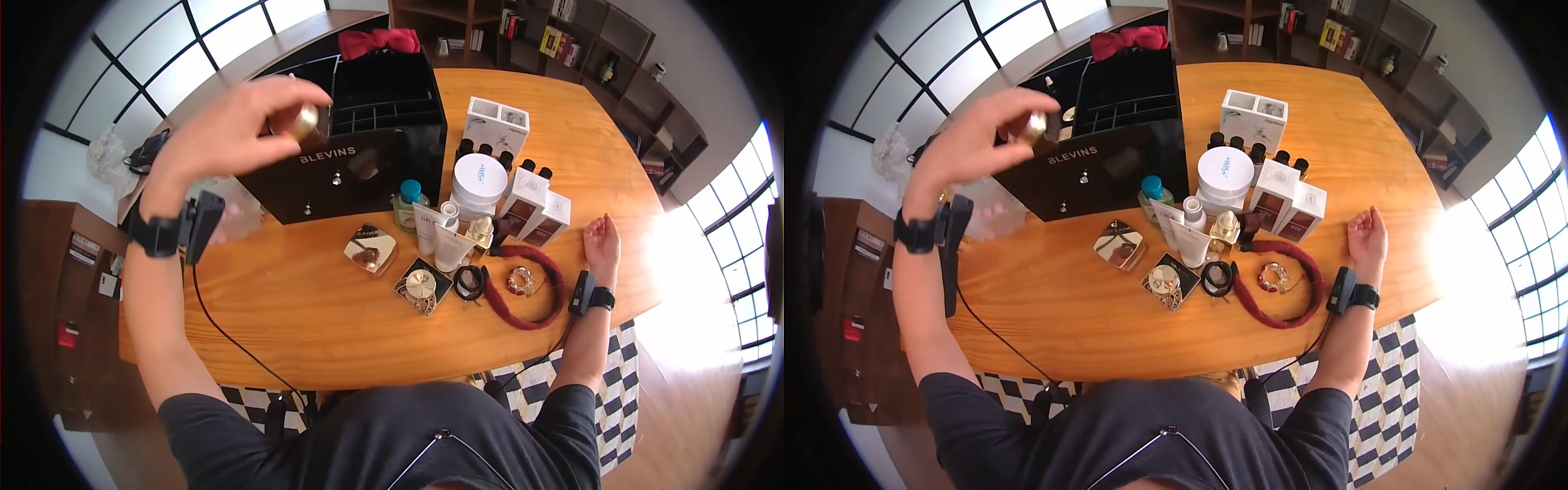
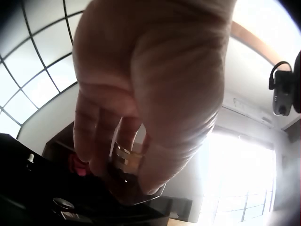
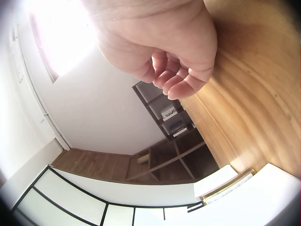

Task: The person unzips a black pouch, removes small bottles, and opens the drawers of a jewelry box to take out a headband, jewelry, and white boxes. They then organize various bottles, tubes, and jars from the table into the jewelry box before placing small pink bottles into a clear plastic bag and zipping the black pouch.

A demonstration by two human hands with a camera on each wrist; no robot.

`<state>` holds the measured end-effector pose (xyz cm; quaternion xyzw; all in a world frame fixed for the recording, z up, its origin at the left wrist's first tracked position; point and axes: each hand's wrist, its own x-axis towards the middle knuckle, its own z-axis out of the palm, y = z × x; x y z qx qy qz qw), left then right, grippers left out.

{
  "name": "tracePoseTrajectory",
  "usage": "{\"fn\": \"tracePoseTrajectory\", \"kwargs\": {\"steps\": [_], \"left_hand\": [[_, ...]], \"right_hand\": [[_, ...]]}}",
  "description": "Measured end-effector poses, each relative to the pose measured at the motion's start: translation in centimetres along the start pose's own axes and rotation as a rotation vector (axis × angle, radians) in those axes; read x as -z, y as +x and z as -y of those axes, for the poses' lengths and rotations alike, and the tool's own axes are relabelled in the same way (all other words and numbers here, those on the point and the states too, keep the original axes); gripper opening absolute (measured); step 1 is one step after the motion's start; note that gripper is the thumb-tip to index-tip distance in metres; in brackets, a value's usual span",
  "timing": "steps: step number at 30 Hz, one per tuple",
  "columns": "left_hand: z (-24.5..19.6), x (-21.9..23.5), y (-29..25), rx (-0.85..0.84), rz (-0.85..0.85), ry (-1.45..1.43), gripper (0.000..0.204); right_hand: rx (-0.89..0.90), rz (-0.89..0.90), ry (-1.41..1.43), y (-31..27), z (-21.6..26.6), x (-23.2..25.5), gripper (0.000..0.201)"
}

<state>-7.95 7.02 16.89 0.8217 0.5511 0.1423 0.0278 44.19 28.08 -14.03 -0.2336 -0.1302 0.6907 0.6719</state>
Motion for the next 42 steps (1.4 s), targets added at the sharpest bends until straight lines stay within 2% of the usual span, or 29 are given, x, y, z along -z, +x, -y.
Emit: {"fn": "tracePoseTrajectory", "kwargs": {"steps": [1, 2, 4, 6, 7, 11, 14, 22, 26, 38, 41, 42], "left_hand": [[-0.3, -1.1, -0.2, -0.163, 0.01, 0.064, 0.047], [-1.8, -1.7, -0.5, -0.142, 0.145, 0.087, 0.045], [-3.0, -4.3, -1.0, -0.278, 0.237, 0.098, 0.04], [-3.9, -6.4, -1.2, -0.302, 0.363, 0.076, 0.034], [-3.5, -7.9, -1.5, -0.376, 0.327, 0.068, 0.031], [-4.1, -9.8, -1.3, -0.326, 0.459, 0.087, 0.031], [-3.1, -11.1, -1.1, -0.36, 0.308, 0.128, 0.022], [-0.2, -14.3, -0.8, -0.238, 0.402, 0.11, 0.035], [-0.3, -14.2, -0.8, -0.194, 0.44, 0.049, 0.035], [-0.9, -10.5, -1.2, -0.131, 0.425, -0.054, 0.044], [0.3, -8.8, -1.4, -0.232, 0.248, -0.001, 0.045], [0.2, -7.4, -1.1, -0.161, 0.224, -0.068, 0.039]], "right_hand": [[-0.006, 0.007, 0.002, 0.0, 0.0, 0.1, 0.011], [-0.01, 0.016, 0.005, 0.2, 0.1, 0.3, 0.011], [-0.013, 0.022, 0.005, 0.4, 0.0, 0.6, 0.011], [-0.004, 0.02, -0.001, 0.4, 0.1, 0.6, 0.011], [0.005, 0.01, -0.003, 0.4, 0.2, 0.5, 0.011], [0.019, -0.024, -0.007, 0.2, 0.0, 0.0, 0.011], [0.01, -0.021, -0.012, 0.3, -0.1, 0.0, 0.011], [0.034, -0.046, -0.026, 0.1, -0.3, -0.2, 0.011], [0.03, -0.035, -0.026, 0.5, -0.2, 0.3, 0.011], [0.028, 0.006, -0.05, 0.4, 0.1, 0.8, 0.01], [0.015, 0.012, -0.036, 0.7, 0.1, 1.1, 0.009], [0.016, 0.007, -0.035, 0.5, 0.0, 0.8, 0.01]]}}
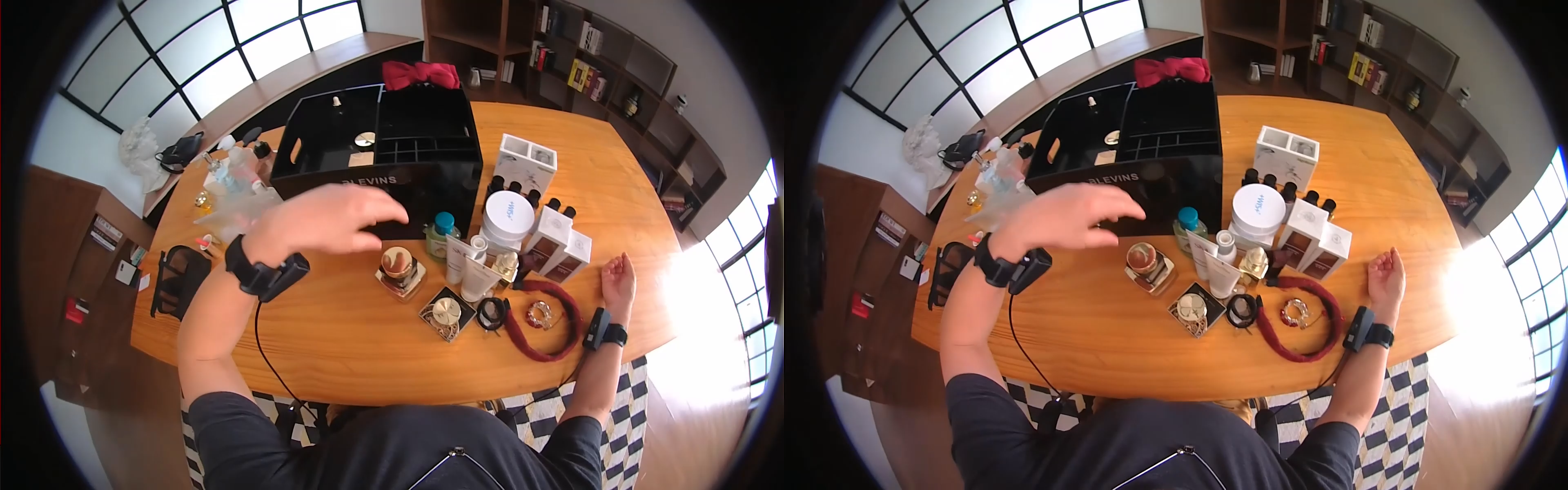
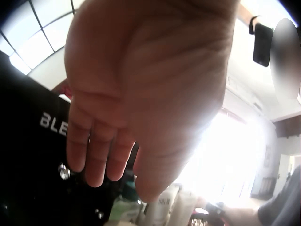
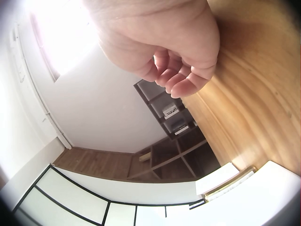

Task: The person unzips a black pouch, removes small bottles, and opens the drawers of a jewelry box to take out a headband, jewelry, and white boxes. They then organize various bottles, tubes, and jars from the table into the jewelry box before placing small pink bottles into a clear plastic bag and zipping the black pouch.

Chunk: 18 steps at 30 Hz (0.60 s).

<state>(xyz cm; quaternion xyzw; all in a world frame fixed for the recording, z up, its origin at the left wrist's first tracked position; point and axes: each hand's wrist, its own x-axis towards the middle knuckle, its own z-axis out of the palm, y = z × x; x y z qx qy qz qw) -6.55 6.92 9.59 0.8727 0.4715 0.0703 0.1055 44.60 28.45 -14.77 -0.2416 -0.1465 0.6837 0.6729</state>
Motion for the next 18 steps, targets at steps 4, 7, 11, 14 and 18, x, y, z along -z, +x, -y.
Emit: {"fn": "tracePoseTrajectory", "kwargs": {"steps": [4, 7, 11, 14, 18], "left_hand": [[3.0, 4.4, 0.0, 0.243, -0.247, -0.076, 0.026], [7.2, 6.2, 0.2, 0.433, -0.307, -0.106, 0.031], [10.4, 6.7, 1.0, 0.453, -0.019, -0.146, 0.065], [7.8, 7.2, 3.1, 0.603, 0.176, -0.331, 0.07], [10.2, 5.5, 5.0, 0.574, 0.218, -0.319, 0.055]], "right_hand": [[0.007, -0.019, -0.01, 0.1, 0.0, 0.0, 0.009], [0.019, -0.009, -0.026, 0.2, 0.0, 0.4, 0.01], [0.032, 0.001, -0.018, 0.3, -0.1, 0.6, 0.011], [0.016, -0.026, 0.002, -0.1, -0.1, 0.2, 0.012], [0.01, -0.043, 0.008, -0.5, -0.1, -0.5, 0.012]]}}
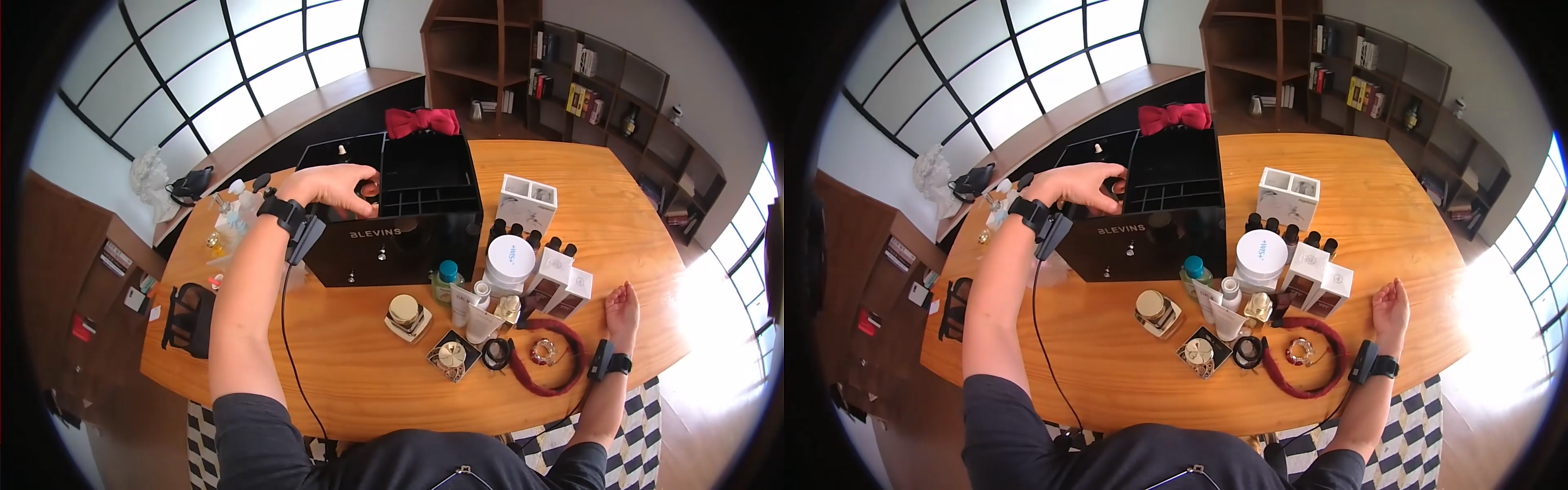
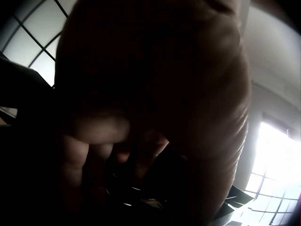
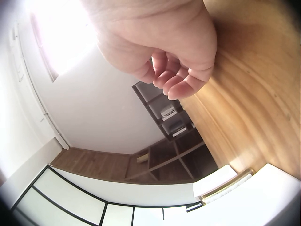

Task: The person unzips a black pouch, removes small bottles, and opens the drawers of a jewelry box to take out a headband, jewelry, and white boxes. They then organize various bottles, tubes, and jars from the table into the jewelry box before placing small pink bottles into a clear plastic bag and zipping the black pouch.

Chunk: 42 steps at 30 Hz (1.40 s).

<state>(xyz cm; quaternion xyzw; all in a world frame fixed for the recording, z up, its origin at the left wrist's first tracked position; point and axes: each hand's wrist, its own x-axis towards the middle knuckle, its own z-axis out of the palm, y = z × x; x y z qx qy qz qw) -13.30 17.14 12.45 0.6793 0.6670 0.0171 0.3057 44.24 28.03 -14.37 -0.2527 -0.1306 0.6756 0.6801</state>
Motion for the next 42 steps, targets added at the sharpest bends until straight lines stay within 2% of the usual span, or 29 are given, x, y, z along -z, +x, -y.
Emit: {"fn": "tracePoseTrajectory", "kwargs": {"steps": [3, 6, 10, 13, 16, 19, 22, 25, 27, 29, 34, 38, 40, 42], "left_hand": [[-0.1, -0.1, -0.4, -0.037, -0.109, -0.053, 0.038], [0.1, -0.2, -0.7, -0.035, -0.156, -0.017, 0.034], [-0.3, -0.5, -0.6, -0.057, -0.11, 0.087, 0.031], [-0.4, -0.7, -1.1, 0.005, -0.097, 0.03, 0.026], [2.3, -0.9, 0.0, -0.093, -0.18, 0.236, 0.023], [1.9, -1.0, -0.9, -0.278, -0.188, 0.241, 0.024], [2.5, -1.6, -0.3, -0.293, -0.201, 0.187, 0.023], [2.8, -1.2, -0.5, -0.248, -0.267, 0.285, 0.021], [2.5, -1.0, -1.7, -0.206, -0.333, 0.246, 0.024], [2.8, -0.7, -3.0, -0.271, -0.442, 0.156, 0.025], [-1.9, -2.0, -8.7, -0.32, -0.57, 0.009, 0.03], [-4.4, -6.1, -11.3, -0.54, -0.482, 0.018, 0.032], [-4.5, -9.8, -11.4, -0.65, -0.334, 0.004, 0.032], [-3.9, -13.9, -11.2, -0.684, -0.201, 0.049, 0.032]], "right_hand": [[0.001, -0.025, -0.006, -0.1, 0.0, -0.3, 0.011], [-0.004, -0.016, -0.021, 0.1, 0.0, -0.1, 0.011], [-0.015, 0.02, -0.009, 0.3, 0.2, 0.3, 0.011], [-0.019, 0.028, 0.007, 0.4, 0.2, 0.6, 0.011], [-0.017, 0.008, 0.013, 0.4, 0.2, 0.4, 0.011], [-0.013, 0.02, -0.006, 0.4, 0.2, 0.3, 0.01], [-0.019, 0.029, -0.009, 0.6, 0.2, 0.6, 0.011], [-0.028, 0.023, 0.01, 0.6, 0.3, 0.5, 0.01], [-0.021, 0.02, 0.019, 0.3, 0.2, 0.3, 0.01], [-0.006, 0.013, 0.019, 0.2, 0.0, 0.1, 0.011], [-0.017, 0.029, 0.021, 0.4, 0.0, 0.1, 0.011], [-0.032, 0.068, 0.033, 0.6, 0.5, 0.9, 0.009], [-0.027, 0.055, 0.044, 0.7, 0.6, 1.2, 0.009], [-0.026, 0.07, 0.066, 1.3, 0.5, 1.4, 0.009]]}}
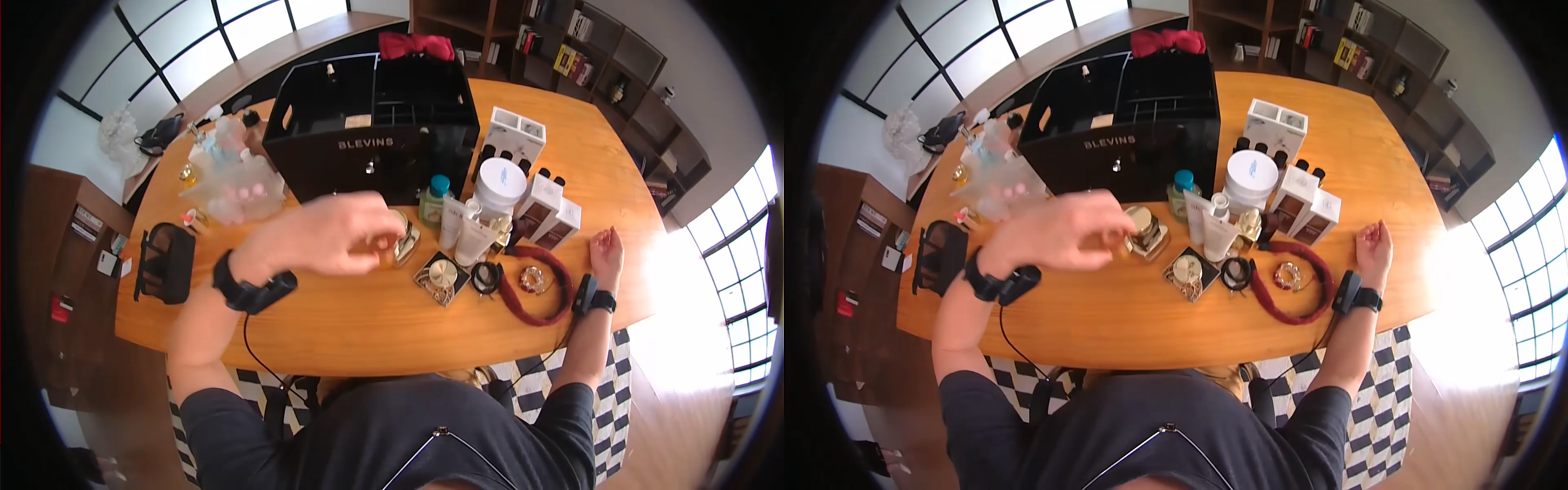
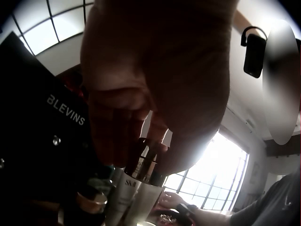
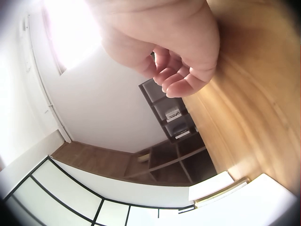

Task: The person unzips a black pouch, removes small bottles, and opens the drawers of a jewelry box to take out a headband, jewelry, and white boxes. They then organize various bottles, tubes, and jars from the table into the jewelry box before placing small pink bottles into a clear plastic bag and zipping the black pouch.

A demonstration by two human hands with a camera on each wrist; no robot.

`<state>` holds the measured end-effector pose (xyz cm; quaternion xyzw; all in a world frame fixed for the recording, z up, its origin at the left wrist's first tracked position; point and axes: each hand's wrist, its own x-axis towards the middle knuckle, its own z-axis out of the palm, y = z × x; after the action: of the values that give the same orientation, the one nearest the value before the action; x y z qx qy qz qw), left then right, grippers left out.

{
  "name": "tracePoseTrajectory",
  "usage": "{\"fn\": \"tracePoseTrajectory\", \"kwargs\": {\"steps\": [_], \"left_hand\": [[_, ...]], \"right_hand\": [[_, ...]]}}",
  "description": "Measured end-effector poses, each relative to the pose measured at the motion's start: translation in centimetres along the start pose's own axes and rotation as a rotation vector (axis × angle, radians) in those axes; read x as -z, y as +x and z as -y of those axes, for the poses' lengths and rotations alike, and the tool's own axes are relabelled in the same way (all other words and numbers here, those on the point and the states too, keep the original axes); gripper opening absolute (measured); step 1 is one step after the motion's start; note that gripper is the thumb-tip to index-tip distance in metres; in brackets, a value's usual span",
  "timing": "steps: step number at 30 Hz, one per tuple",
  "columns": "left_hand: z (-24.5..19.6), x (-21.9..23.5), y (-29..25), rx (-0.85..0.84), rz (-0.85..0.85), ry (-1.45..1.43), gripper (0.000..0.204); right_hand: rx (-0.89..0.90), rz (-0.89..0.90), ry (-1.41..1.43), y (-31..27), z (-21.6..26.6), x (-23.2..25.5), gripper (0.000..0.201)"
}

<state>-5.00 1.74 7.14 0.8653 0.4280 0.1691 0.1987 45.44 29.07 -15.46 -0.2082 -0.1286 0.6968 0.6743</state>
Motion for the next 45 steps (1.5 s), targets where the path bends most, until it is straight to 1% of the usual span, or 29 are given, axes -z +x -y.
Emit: {"fn": "tracePoseTrajectory", "kwargs": {"steps": [2, 3, 6, 7, 9, 10, 12, 14, 15, 16, 18, 19, 22, 24, 25, 26, 28, 29, 30, 31, 32, 33, 34, 36, 38, 40, 41, 44, 45], "left_hand": [[0.5, -3.9, -0.8, -0.04, 0.109, -0.001, 0.032], [1.2, -5.8, -1.3, -0.058, 0.119, 0.023, 0.032], [2.1, -9.4, -2.3, 0.002, 0.132, -0.015, 0.034], [2.4, -10.0, -2.4, 0.016, 0.1, -0.018, 0.034], [2.6, -10.5, -2.4, 0.125, 0.113, -0.081, 0.035], [2.7, -10.7, -2.3, 0.18, 0.122, -0.115, 0.035], [3.3, -11.3, -2.2, 0.157, 0.025, -0.099, 0.038], [3.6, -12.0, -2.2, 0.15, -0.06, -0.094, 0.039], [3.6, -12.3, -2.3, 0.156, -0.098, -0.095, 0.039], [3.5, -12.6, -2.4, 0.161, -0.137, -0.095, 0.039], [3.1, -12.5, -2.8, 0.165, -0.15, -0.109, 0.043], [2.9, -12.4, -3.1, 0.169, -0.16, -0.115, 0.045], [3.3, -12.6, -5.0, 0.169, -0.216, -0.153, 0.045], [2.5, -11.1, -6.4, 0.292, -0.217, -0.23, 0.044], [2.4, -10.2, -7.1, 0.352, -0.216, -0.267, 0.043], [2.7, -9.5, -7.9, 0.336, -0.297, -0.236, 0.043], [3.7, -8.0, -9.6, 0.295, -0.456, -0.17, 0.042], [4.3, -7.2, -10.4, 0.292, -0.517, -0.132, 0.041], [4.6, -6.1, -10.6, 0.26, -0.568, -0.018, 0.041], [4.6, -4.6, -10.7, 0.226, -0.617, 0.096, 0.042], [4.6, -3.1, -10.7, 0.191, -0.665, 0.21, 0.042], [4.7, -1.8, -10.3, 0.196, -0.688, 0.258, 0.045], [5.3, -0.8, -9.7, 0.194, -0.73, 0.297, 0.046], [7.0, 1.2, -8.5, 0.187, -0.815, 0.373, 0.048], [9.5, 1.9, -7.7, 0.2, -0.79, 0.469, 0.053], [11.6, 2.0, -6.9, 0.225, -0.769, 0.562, 0.054], [12.8, 1.6, -6.7, 0.194, -0.795, 0.56, 0.055], [14.3, 0.4, -5.7, 0.077, -0.958, 0.601, 0.055], [14.1, 0.3, -5.3, 0.095, -0.984, 0.607, 0.054]], "right_hand": [[0.002, 0.029, 0.029, 0.4, 0.2, 0.3, 0.008], [-0.006, 0.0, 0.014, 0.1, 0.3, -0.1, 0.009], [0.015, 0.077, -0.046, -1.4, 1.3, -1.4, 0.012], [0.017, 0.111, -0.025, -1.9, 2.0, -2.3, 0.012], [0.014, 0.174, 0.016, -4.2, 3.5, -5.7, 0.012], [0.009, 0.272, 0.003, -5.8, 4.0, -8.0, 0.011], [0.039, 0.44, -0.032, -11.1, 3.4, -14.6, 0.011], [0.032, 0.529, -0.037, -15.6, 2.3, -19.6, 0.01], [-0.012, 0.62, -0.04, -17.0, 1.8, -21.1, 0.009], [-0.014, 0.656, -0.078, -18.3, 1.0, -22.3, 0.009], [-0.021, 0.729, -0.156, -20.4, -0.8, -24.4, 0.009], [-0.008, 0.761, -0.205, -21.1, -1.9, -25.1, 0.009], [-0.045, 0.796, -0.305, -21.8, -4.9, -27.6, 0.011], [-0.1, 0.843, -0.356, -21.7, -7.0, -29.5, 0.011], [-0.112, 0.853, -0.409, -21.5, -8.0, -30.7, 0.012], [-0.122, 0.862, -0.463, -21.1, -9.1, -32.0, 0.012], [-0.066, 0.909, -0.666, -20.5, -11.8, -35.2, 0.014], [-0.02, 0.965, -0.823, -20.1, -13.1, -36.9, 0.017], [0.078, 1.0, -1.017, -19.5, -14.7, -38.5, 0.017], [0.253, 1.064, -1.294, -19.1, -16.2, -40.1, 0.019], [0.465, 1.216, -1.447, -17.8, -18.0, -41.1, 0.02], [0.77, 1.378, -1.62, -16.5, -19.8, -41.9, 0.021], [1.035, 1.5, -1.74, -15.1, -21.4, -42.5, 0.021], [0.95, 1.521, -2.048, -14.8, -24.0, -43.6, 0.024], [0.942, 1.573, -2.232, -14.1, -25.9, -44.2, 0.025], [0.89, 1.578, -2.312, -13.2, -27.5, -44.4, 0.026], [0.814, 1.537, -2.317, -12.8, -28.0, -44.4, 0.025], [0.721, 1.593, -2.281, -12.1, -28.6, -44.7, 0.026], [0.655, 1.634, -2.298, -12.2, -28.4, -45.2, 0.026]]}}
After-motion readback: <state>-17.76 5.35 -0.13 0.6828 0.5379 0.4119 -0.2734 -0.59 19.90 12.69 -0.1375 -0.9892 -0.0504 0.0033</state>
